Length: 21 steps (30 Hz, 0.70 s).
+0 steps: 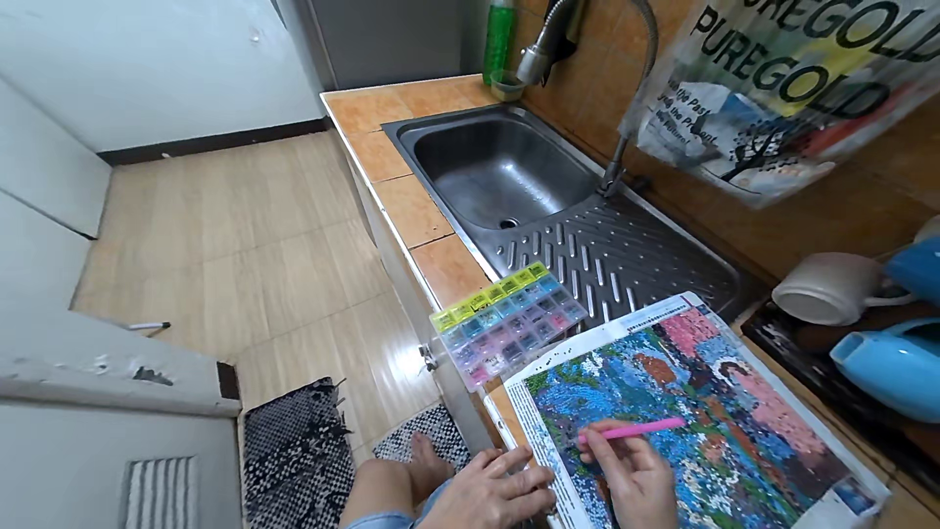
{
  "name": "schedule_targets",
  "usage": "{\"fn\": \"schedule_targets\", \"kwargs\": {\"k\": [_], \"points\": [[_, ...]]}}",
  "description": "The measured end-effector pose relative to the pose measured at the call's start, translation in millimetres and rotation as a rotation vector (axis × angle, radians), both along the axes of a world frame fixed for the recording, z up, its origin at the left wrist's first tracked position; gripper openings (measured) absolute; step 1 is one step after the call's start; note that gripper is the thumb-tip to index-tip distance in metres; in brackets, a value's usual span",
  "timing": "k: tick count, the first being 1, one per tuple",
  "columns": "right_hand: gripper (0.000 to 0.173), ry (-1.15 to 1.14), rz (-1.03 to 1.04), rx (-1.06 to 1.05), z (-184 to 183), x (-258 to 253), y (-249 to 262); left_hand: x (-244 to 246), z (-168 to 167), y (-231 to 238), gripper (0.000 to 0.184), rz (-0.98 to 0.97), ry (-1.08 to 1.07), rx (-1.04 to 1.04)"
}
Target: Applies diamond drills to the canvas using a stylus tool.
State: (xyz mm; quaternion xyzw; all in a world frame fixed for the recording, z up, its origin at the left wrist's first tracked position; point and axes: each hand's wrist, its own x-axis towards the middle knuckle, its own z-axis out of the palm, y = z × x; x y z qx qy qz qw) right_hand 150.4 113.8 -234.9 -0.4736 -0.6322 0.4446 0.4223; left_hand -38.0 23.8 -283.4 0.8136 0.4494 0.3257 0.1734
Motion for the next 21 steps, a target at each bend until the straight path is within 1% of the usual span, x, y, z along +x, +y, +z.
{"fn": "schedule_targets", "kwargs": {"k": [7, 21], "points": [[0.011, -0.036, 0.019, 0.128, -10.0, 0.9, 3.6, 0.0, -1.1, 0.0, 0.044, 0.004, 0.006, 0.02], [0.012, -0.078, 0.046, 0.156, -13.6, 2.4, -0.2, -0.8, -0.1, 1.1, 0.042, -0.004, 0.003, 0.017]]}}
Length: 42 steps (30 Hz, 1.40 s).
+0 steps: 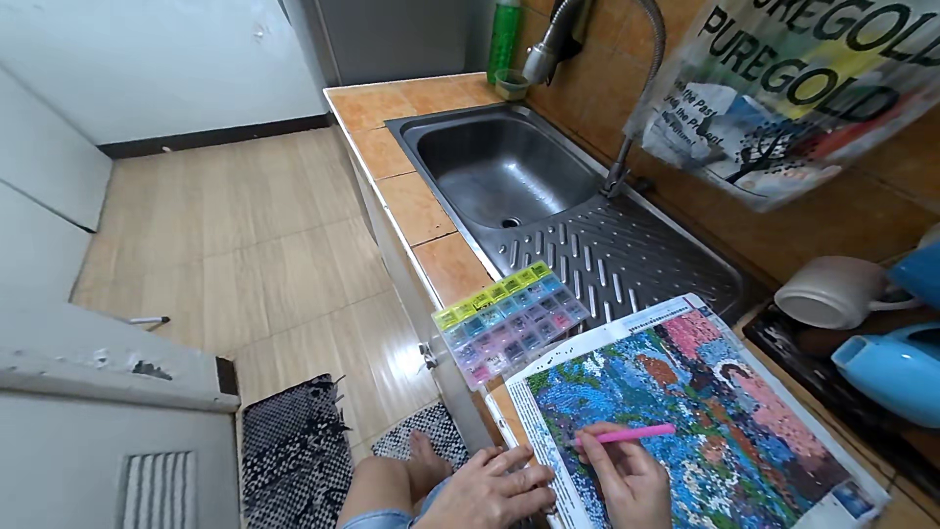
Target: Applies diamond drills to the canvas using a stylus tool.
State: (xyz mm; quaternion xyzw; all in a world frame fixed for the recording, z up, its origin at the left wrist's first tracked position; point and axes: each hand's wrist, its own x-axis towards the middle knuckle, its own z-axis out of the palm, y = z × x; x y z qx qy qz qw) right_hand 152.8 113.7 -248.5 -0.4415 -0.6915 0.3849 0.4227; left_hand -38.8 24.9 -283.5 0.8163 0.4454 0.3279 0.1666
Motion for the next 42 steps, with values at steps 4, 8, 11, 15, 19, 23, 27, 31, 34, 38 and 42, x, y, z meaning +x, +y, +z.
{"fn": "schedule_targets", "kwargs": {"k": [4, 8, 11, 15, 19, 23, 27, 31, 34, 38, 42], "points": [[0.012, -0.005, -0.001, 0.01, -2.3, 0.3, 0.0, 0.0, -0.6, -0.3, 0.044, 0.004, -0.003, 0.008], [0.013, -0.038, 0.005, 0.019, -2.5, 1.5, -0.8, 0.3, -0.1, -0.3, 0.043, 0.005, -0.008, 0.007], [0.014, -0.064, 0.012, 0.039, -3.3, 1.2, -1.3, 0.3, -0.3, -0.4, 0.043, 0.003, -0.006, 0.002], [0.015, -0.136, 0.025, 0.108, -4.0, 0.9, -1.9, 0.6, 0.3, -0.7, 0.046, 0.001, -0.008, -0.009], [0.014, -0.216, 0.1, 0.277, -0.9, -0.5, 0.0, 0.8, 1.0, -0.8, 0.046, -0.001, -0.012, -0.022], [0.012, -0.078, 0.074, 0.007, 7.6, 1.7, 6.1, 1.3, 0.4, -0.5, 0.047, 0.003, -0.008, -0.016], [0.01, 0.228, -0.082, -0.277, 23.8, 4.9, 26.1, 0.5, 0.4, -1.6, 0.047, 0.007, 0.0, -0.014], [0.01, 0.259, -0.127, -0.24, 23.4, -0.9, 42.5, 0.4, -0.1, -0.4, 0.047, 0.003, 0.0, -0.009], [0.008, 0.199, -0.123, -0.151, 20.3, -12.4, 53.9, 0.0, -0.1, -1.5, 0.045, 0.004, 0.001, -0.004], [0.012, 0.101, -0.129, -0.027, 11.9, -27.4, 71.3, 0.8, -1.2, -1.8, 0.044, 0.002, 0.004, -0.004], [0.011, 0.041, -0.12, 0.009, 1.6, -35.0, 87.0, 0.6, -0.7, -2.4, 0.044, 0.005, -0.004, -0.009]]}}
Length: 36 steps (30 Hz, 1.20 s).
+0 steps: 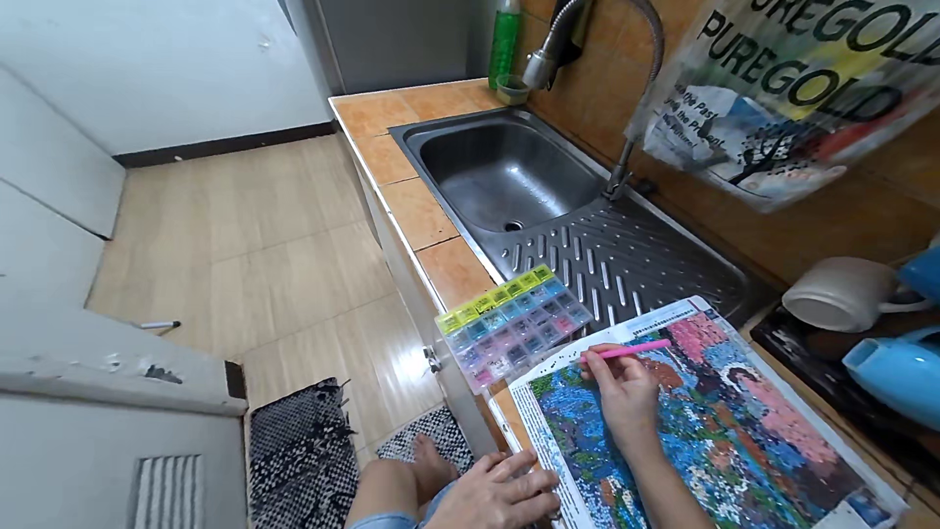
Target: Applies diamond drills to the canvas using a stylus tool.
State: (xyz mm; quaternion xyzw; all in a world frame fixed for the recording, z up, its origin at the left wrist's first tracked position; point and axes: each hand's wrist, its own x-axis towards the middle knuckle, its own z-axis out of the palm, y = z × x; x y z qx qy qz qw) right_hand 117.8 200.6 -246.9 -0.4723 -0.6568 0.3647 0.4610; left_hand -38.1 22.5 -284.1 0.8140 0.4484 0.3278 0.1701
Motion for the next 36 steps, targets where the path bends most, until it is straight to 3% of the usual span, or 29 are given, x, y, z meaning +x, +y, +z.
{"fn": "schedule_targets", "kwargs": {"k": [36], "points": [[0.011, -0.145, 0.0, 0.074, -4.6, 3.3, 17.5, -0.6, 3.1, 1.5, 0.046, 0.0, -0.004, -0.002]]}}
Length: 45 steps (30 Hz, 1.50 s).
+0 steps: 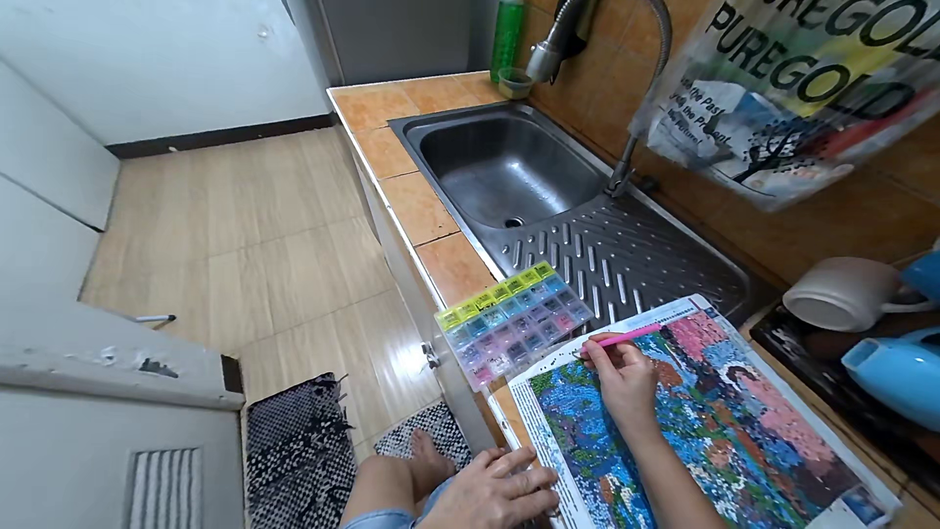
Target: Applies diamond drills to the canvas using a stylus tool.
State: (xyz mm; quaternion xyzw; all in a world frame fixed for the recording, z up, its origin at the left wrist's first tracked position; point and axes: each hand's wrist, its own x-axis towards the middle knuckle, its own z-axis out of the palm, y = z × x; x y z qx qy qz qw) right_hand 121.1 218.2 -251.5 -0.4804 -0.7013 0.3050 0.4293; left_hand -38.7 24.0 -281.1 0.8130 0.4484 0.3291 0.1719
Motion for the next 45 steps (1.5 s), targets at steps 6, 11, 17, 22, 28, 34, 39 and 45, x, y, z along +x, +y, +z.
{"fn": "schedule_targets", "kwargs": {"k": [6, 11, 17, 22, 28, 34, 39, 45], "points": [[0.013, -0.01, -0.004, 0.005, 1.0, 1.1, 0.0, -0.6, -0.9, -0.4, 0.047, -0.003, 0.004, 0.005], [0.012, -0.017, -0.002, 0.005, -0.6, 1.8, 1.3, -0.3, -1.6, -0.2, 0.048, 0.001, 0.008, 0.009], [0.011, -0.023, -0.001, -0.007, -0.2, -0.4, 0.3, -0.8, -0.7, -0.8, 0.05, -0.009, 0.004, -0.013], [0.011, -0.013, -0.001, -0.008, 1.7, 0.1, 0.2, -0.2, -1.2, -0.8, 0.049, -0.007, 0.0, -0.007], [0.011, -0.023, -0.005, -0.011, 1.6, -0.8, 1.2, 0.3, -1.3, -0.6, 0.046, 0.0, -0.004, -0.003], [0.011, -0.033, -0.008, -0.011, -1.4, -0.6, 1.1, 0.5, -1.4, -1.0, 0.046, 0.005, -0.006, 0.003], [0.01, -0.023, 0.002, 0.003, -1.8, 0.1, 0.5, 0.8, -1.2, -0.6, 0.046, 0.005, -0.003, 0.006], [0.011, -0.009, 0.008, 0.005, -2.0, 0.4, -0.2, 0.8, -1.1, -0.6, 0.046, 0.004, 0.005, 0.0]]}}
